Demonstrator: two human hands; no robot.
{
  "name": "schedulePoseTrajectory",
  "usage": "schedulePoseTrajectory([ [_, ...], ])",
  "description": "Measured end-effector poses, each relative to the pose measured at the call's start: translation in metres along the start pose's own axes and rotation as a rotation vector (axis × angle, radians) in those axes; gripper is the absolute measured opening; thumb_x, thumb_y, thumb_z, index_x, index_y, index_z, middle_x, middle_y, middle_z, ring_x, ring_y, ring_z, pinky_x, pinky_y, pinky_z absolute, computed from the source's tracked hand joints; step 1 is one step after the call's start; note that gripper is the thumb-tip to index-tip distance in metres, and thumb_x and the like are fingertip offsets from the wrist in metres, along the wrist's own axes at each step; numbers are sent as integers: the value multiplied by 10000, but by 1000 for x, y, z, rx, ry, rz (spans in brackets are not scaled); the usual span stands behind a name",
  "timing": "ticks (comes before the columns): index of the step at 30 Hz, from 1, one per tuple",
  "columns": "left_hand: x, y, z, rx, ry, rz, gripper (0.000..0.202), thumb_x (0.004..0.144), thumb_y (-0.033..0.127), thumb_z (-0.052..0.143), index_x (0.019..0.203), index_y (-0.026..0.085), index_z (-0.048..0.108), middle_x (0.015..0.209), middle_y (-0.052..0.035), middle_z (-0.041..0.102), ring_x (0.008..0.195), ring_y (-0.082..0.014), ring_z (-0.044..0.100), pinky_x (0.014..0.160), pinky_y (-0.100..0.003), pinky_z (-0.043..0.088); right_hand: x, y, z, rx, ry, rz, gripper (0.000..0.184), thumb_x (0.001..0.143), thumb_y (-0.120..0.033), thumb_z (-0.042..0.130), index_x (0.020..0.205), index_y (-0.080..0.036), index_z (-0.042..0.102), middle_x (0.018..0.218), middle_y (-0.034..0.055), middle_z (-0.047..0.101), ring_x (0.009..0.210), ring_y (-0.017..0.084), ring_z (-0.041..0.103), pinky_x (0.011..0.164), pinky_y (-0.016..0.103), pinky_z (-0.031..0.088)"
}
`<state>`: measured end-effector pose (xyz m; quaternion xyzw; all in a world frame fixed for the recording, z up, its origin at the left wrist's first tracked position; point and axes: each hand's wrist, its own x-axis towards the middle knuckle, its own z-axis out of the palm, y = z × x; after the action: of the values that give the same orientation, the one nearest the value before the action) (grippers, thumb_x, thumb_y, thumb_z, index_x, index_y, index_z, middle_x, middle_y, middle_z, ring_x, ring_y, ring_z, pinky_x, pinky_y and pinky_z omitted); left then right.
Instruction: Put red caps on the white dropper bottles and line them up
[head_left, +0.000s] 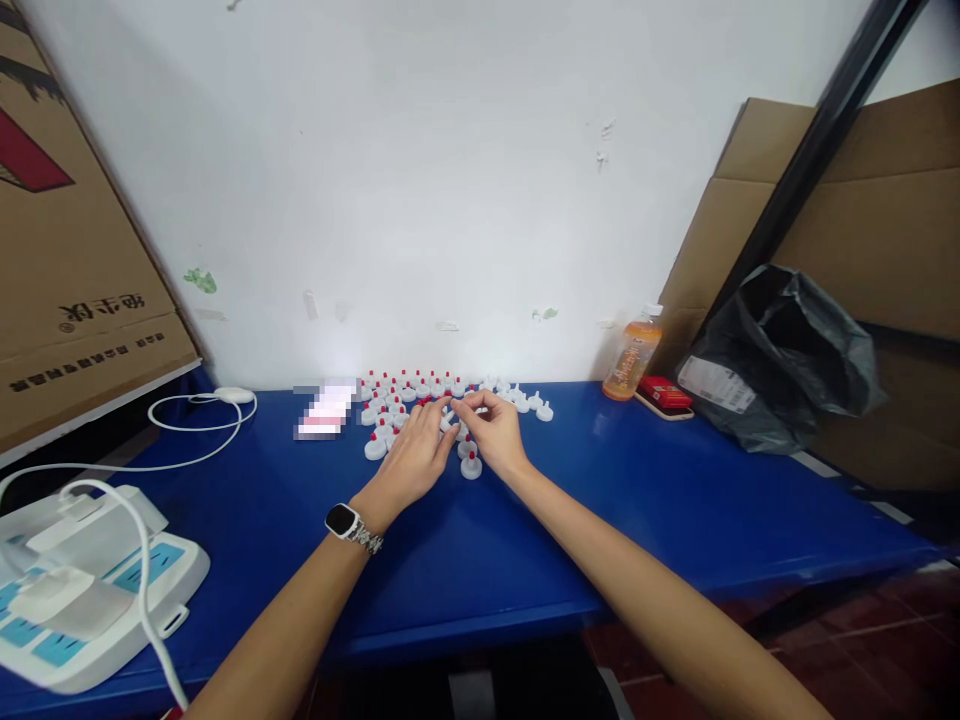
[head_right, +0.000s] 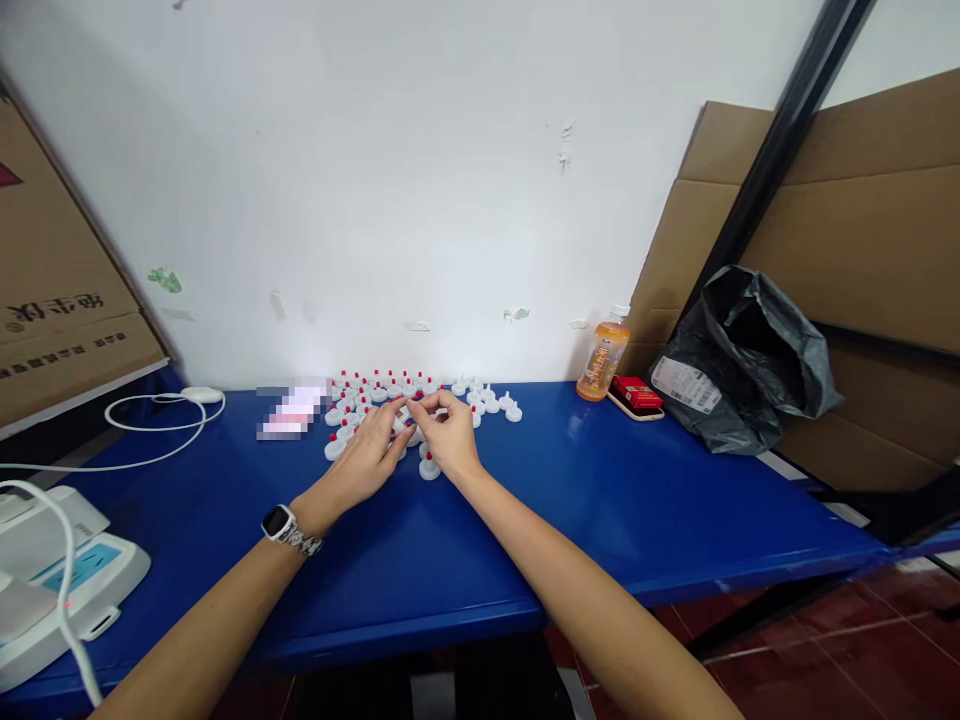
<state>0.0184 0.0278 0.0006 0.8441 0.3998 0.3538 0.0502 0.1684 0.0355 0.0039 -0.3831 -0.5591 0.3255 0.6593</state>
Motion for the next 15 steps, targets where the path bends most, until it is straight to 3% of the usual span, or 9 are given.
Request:
schedulePoseTrajectory([
  [10,0,1,1,-85,42,-6,503,1023,359,359,1481,169,274,1352,-183,484,1308,-302,443,1076,-526,415,-12,-7,14,22,3,-7,290,853,-471,628,763,-201,574,718,-23,562,577,102,466,535,239,382],
  [15,1,-3,-7,-116,4,-22,584,978,404,473,1498,212,290,1300,-140,532,1223,-272,521,1055,-484,433,-4,-8,7,-6,-61,-19,231,801,-386,662,827,-222,502,709,-34,555,617,122,516,581,252,421],
])
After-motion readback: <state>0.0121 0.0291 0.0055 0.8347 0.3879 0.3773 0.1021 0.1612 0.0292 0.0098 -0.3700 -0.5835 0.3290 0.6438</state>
